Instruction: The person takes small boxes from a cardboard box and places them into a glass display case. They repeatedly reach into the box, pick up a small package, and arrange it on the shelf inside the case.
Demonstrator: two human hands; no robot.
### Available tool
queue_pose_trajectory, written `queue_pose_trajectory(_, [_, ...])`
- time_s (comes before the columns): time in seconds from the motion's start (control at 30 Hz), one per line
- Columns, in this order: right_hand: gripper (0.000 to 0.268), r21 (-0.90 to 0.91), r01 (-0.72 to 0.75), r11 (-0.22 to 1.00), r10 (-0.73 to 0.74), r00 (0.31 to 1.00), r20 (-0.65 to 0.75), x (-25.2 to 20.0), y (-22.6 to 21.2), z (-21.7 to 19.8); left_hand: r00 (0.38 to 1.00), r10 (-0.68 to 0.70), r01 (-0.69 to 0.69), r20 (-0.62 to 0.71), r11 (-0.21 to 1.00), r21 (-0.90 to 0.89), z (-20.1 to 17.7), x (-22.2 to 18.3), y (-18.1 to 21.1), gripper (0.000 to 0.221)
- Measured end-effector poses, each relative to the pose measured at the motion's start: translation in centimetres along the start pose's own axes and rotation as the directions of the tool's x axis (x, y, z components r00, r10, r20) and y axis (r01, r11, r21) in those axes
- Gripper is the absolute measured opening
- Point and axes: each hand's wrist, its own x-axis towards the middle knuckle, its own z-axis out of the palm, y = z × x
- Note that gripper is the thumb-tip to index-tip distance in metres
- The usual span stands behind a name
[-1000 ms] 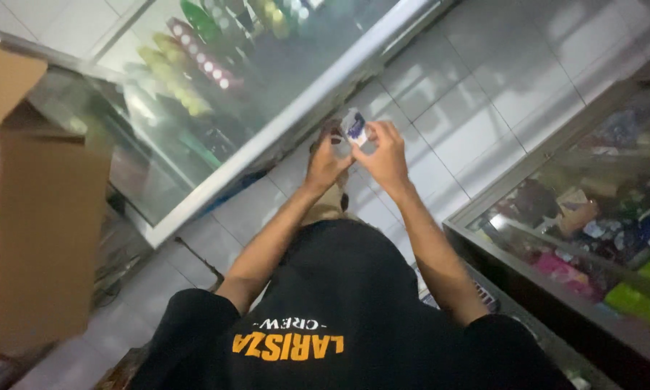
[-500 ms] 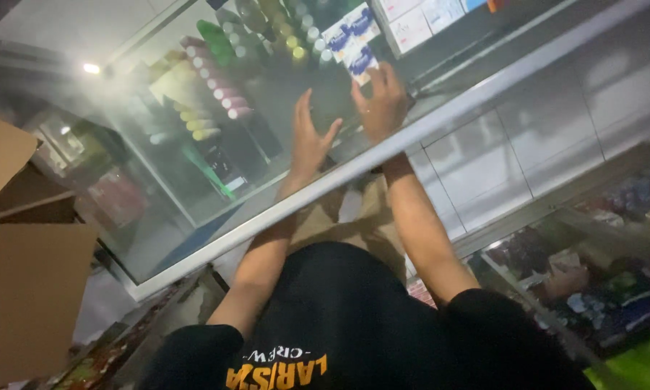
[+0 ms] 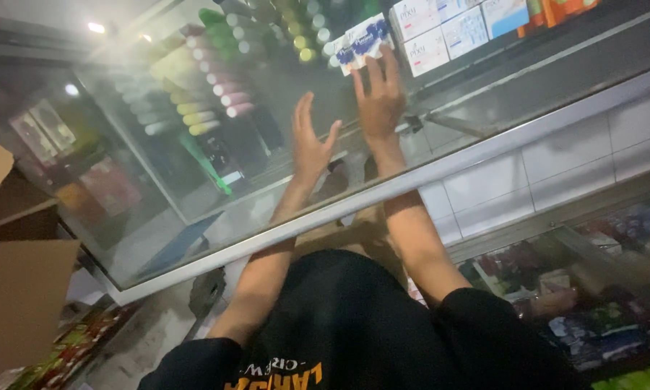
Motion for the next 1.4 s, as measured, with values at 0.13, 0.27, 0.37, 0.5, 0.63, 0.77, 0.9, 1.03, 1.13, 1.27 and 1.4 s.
queue_pose_trajectory(0.13, [0.028,0.097,0.119,0.988,-0.119,0.993,-0.007,0.4,0.5,-0.9,0.988,0.116,-0.111,-0.099,0.993,0.049,0.5,1.8,1.0,0.059])
queue_pose_trajectory(0.27, [0.015,0.178,0.045,0.983,-0.038,0.998,-0.043,0.3,0.1,-2.9,0.963,0.224,-0.222,-0.153,0.975,0.030,1.1,4.3,3.7,0.039])
queue_pose_trajectory(0.37, [0.021,0.257,-0.281,0.925,0.256,0.959,0.124,-2.1,1.1,-1.8,0.979,0.189,-0.180,-0.079,0.978,0.105,1.7,6.1,4.5,0.067])
queue_pose_trajectory(0.5, [0.018,0.255,-0.271,0.928,0.254,0.962,0.096,-3.6,3.3,0.1,0.961,0.271,-0.242,-0.057,0.923,0.298,3.5,9.2,2.4,0.106])
queue_pose_trajectory(0.63, [0.025,0.216,-0.258,0.942,0.228,0.961,0.154,-3.6,3.9,0.4,0.966,0.231,-0.256,0.114,0.816,0.517,3.6,10.7,3.4,0.122])
queue_pose_trajectory(0.77, [0.034,0.220,-0.141,0.965,0.118,0.986,0.116,-3.5,4.6,0.9,0.958,0.269,-0.278,0.094,0.803,0.527,4.2,11.2,3.7,0.099])
queue_pose_trajectory(0.9, [0.043,0.210,-0.156,0.965,0.135,0.985,0.111,-3.3,4.3,0.6,0.957,0.285,-0.268,0.049,0.815,0.514,4.7,11.6,3.5,0.101])
queue_pose_trajectory(1.03, [0.039,0.234,-0.158,0.959,0.135,0.984,0.113,-3.5,4.6,0.9,0.953,0.294,-0.283,0.067,0.799,0.531,4.7,12.3,4.1,0.096])
queue_pose_trajectory(1.13, [0.036,0.244,-0.153,0.958,0.127,0.985,0.117,-3.5,4.4,0.8,0.953,0.294,-0.289,0.074,0.802,0.523,5.4,12.6,3.8,0.097])
queue_pose_trajectory(1.27, [0.033,0.226,-0.156,0.962,0.132,0.984,0.115,-3.9,4.8,1.5,0.933,0.359,-0.311,-0.013,0.824,0.475,6.4,12.8,3.0,0.094])
queue_pose_trajectory(1.4, [0.034,0.198,-0.142,0.970,0.124,0.987,0.101,-3.7,4.5,1.0,0.934,0.356,-0.298,-0.016,0.807,0.510,6.4,12.9,3.4,0.104])
